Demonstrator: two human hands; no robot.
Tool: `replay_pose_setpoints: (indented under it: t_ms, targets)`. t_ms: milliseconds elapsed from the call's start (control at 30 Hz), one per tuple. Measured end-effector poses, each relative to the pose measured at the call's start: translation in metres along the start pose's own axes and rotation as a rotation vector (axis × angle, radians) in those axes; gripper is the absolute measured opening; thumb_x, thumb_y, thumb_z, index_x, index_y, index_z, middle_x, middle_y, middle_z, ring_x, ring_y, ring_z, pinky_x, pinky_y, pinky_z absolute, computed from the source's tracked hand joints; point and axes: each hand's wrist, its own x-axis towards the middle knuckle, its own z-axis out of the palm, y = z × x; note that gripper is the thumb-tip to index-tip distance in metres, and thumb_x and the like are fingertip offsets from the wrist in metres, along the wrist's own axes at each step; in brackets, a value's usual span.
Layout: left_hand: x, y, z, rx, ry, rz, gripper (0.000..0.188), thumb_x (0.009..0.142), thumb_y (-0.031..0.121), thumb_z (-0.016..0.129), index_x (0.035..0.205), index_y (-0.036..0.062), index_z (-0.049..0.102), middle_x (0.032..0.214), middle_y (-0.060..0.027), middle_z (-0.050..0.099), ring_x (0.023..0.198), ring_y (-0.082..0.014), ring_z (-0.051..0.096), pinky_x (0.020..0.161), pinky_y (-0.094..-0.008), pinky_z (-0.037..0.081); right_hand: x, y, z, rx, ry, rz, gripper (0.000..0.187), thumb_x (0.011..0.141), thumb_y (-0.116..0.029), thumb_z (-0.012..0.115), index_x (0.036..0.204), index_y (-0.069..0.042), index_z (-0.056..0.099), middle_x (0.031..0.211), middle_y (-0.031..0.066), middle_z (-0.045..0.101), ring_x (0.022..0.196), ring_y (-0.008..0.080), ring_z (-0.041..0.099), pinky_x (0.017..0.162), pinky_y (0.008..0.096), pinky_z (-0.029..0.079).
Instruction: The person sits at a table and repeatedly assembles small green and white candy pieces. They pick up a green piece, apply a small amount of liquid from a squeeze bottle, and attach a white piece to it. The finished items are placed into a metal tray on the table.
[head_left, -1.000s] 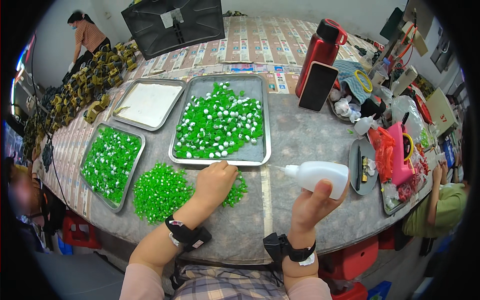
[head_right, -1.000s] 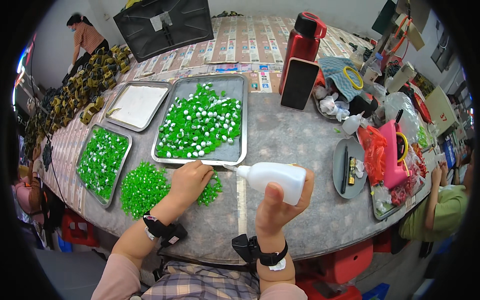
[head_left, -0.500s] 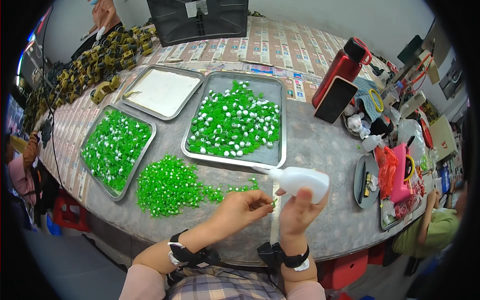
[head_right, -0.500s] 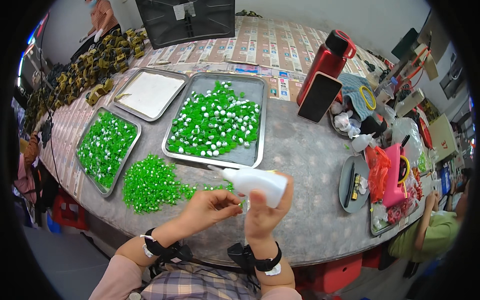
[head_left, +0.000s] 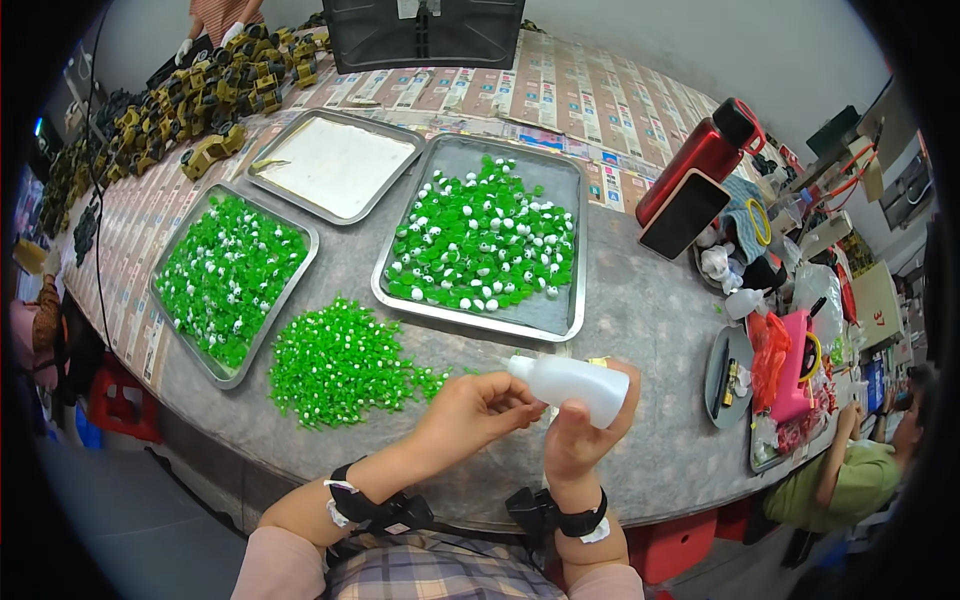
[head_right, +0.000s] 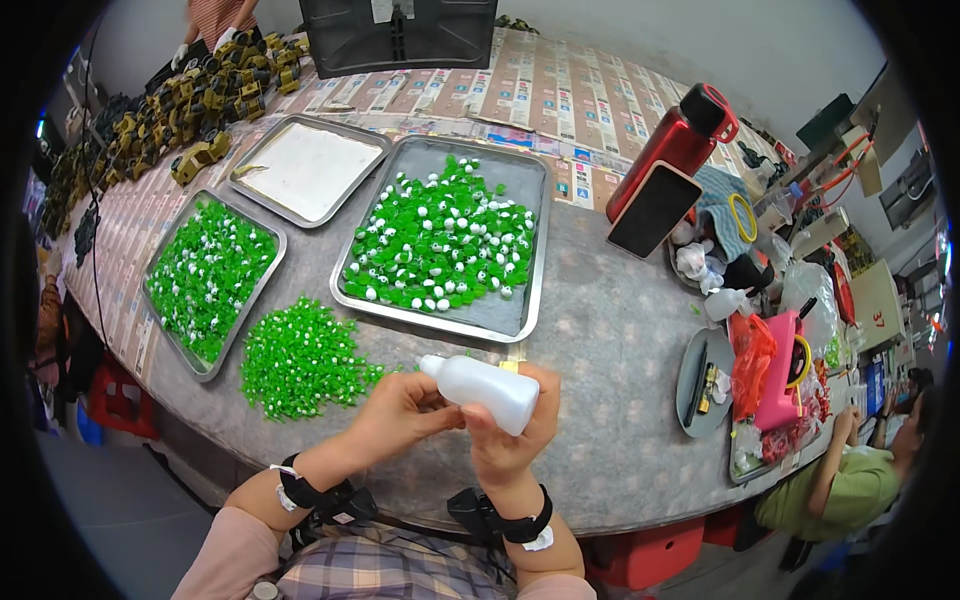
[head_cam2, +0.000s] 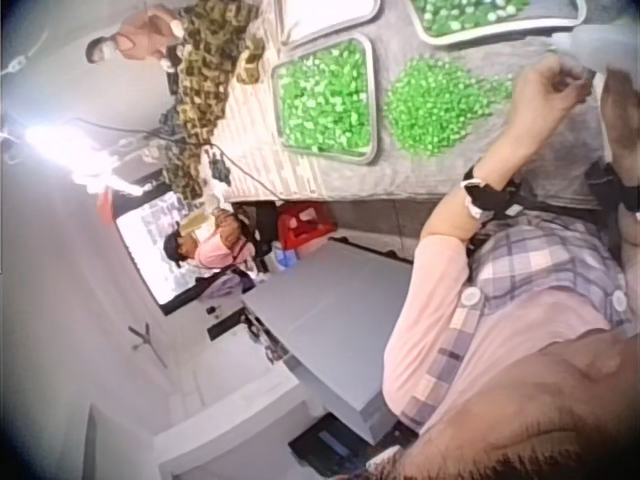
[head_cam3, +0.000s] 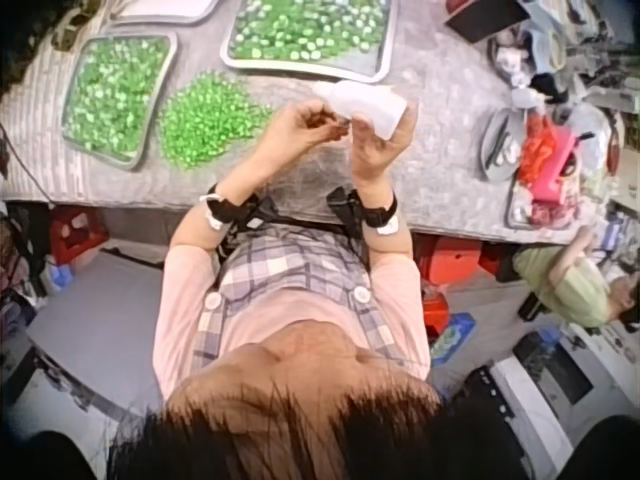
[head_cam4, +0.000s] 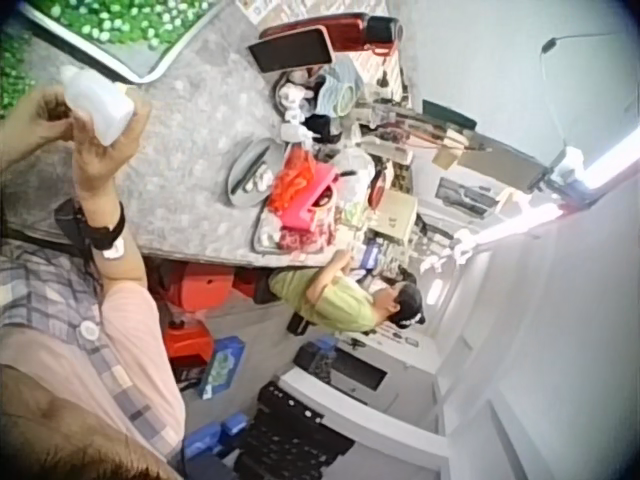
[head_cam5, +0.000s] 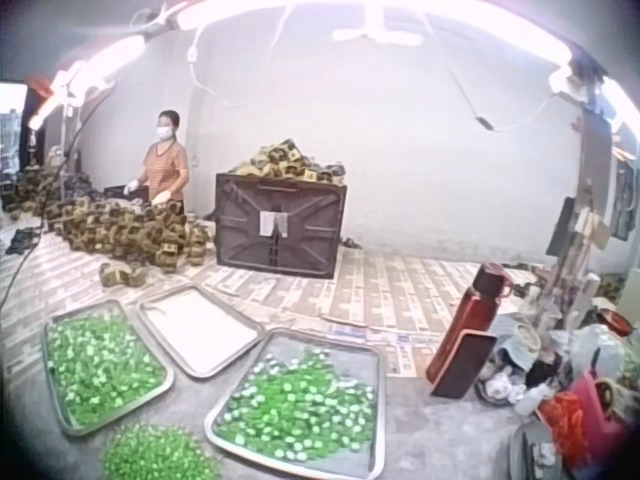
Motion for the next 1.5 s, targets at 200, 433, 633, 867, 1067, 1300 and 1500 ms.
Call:
replay_pose_setpoints:
  t_ms: [200, 433, 633, 867, 1067, 1300, 1500]
  targets:
    - [0.001, -0.006, -0.007, -0.262, -0.031, 0.002, 0.010, 0.075, 0.007, 0.059, 0.082, 0.0004, 0.056, 0.075, -0.0029, 0.060, 0.068, -0.0059, 0.055, 0.059, -0.0176, 0.044, -0.004, -0.010, 0.004, 0.193, 0.045, 0.160, 0.051, 0.067, -0.042, 0.064, 0.088, -0.001, 0.044, 0.079, 0.0043, 0.044, 0.068, 0.0115, 0.044, 0.060, 0.0228, 0.037]
    - [0.000, -0.010, -0.011, -0.493, -0.132, -0.022, 0.011, 0.075, 0.006, 0.058, 0.083, -0.0007, 0.054, 0.083, -0.0066, 0.059, 0.075, -0.0102, 0.056, 0.067, -0.0214, 0.046, -0.006, -0.010, 0.004, 0.305, 0.041, 0.226, 0.053, 0.069, -0.044, 0.061, 0.089, 0.000, 0.040, 0.075, 0.0053, 0.045, 0.063, 0.0109, 0.048, 0.054, 0.0214, 0.038]
    - [-0.001, -0.019, -0.012, -0.565, -0.118, -0.030, 0.017, 0.076, 0.007, 0.057, 0.091, -0.0018, 0.054, 0.084, -0.0076, 0.059, 0.078, -0.0126, 0.057, 0.071, -0.0245, 0.046, -0.001, -0.018, 0.016, 0.433, 0.006, 0.291, 0.062, 0.073, -0.049, 0.052, 0.103, -0.001, 0.030, 0.065, 0.0092, 0.048, 0.040, 0.0150, 0.047, 0.035, 0.0228, 0.040]
    - [-0.009, -0.018, -0.016, -0.701, -0.093, -0.069, 0.020, 0.076, 0.007, 0.056, 0.095, -0.0005, 0.054, 0.086, -0.0063, 0.058, 0.077, -0.0132, 0.056, 0.072, -0.0252, 0.046, -0.001, -0.021, 0.011, 0.392, 0.119, 0.293, 0.058, 0.069, -0.047, 0.059, 0.094, 0.000, 0.034, 0.073, 0.0086, 0.048, 0.057, 0.0164, 0.053, 0.045, 0.0245, 0.045]
    - [-0.018, -0.025, -0.035, -0.713, -0.025, 0.005, 0.020, 0.076, 0.006, 0.056, 0.095, -0.0004, 0.054, 0.086, -0.0051, 0.056, 0.078, -0.0130, 0.055, 0.072, -0.0238, 0.044, 0.011, -0.019, -0.003, 0.171, 0.394, 0.130, 0.065, 0.067, -0.054, 0.057, 0.097, -0.001, 0.035, 0.083, 0.0067, 0.042, 0.070, 0.0146, 0.045, 0.060, 0.0254, 0.041]
    - [-0.017, -0.035, -0.041, -0.540, 0.058, 0.210, 0.011, 0.074, 0.002, 0.056, 0.084, -0.0005, 0.058, 0.085, -0.0089, 0.055, 0.075, -0.0155, 0.054, 0.068, -0.0279, 0.046, 0.004, -0.021, 0.000, -0.039, 0.211, -0.019, 0.063, 0.063, -0.065, 0.051, 0.078, -0.006, 0.033, 0.070, 0.0030, 0.036, 0.056, 0.0111, 0.037, 0.049, 0.0257, 0.032]
    - [-0.016, -0.037, -0.046, -0.522, 0.060, 0.229, 0.011, 0.072, -0.002, 0.056, 0.083, -0.0007, 0.058, 0.084, -0.0107, 0.055, 0.075, -0.0162, 0.054, 0.068, -0.0273, 0.046, -0.003, -0.029, 0.009, -0.165, 0.072, 0.070, 0.065, 0.067, -0.068, 0.041, 0.076, -0.005, 0.029, 0.068, 0.0022, 0.030, 0.059, 0.0110, 0.031, 0.054, 0.0258, 0.030]
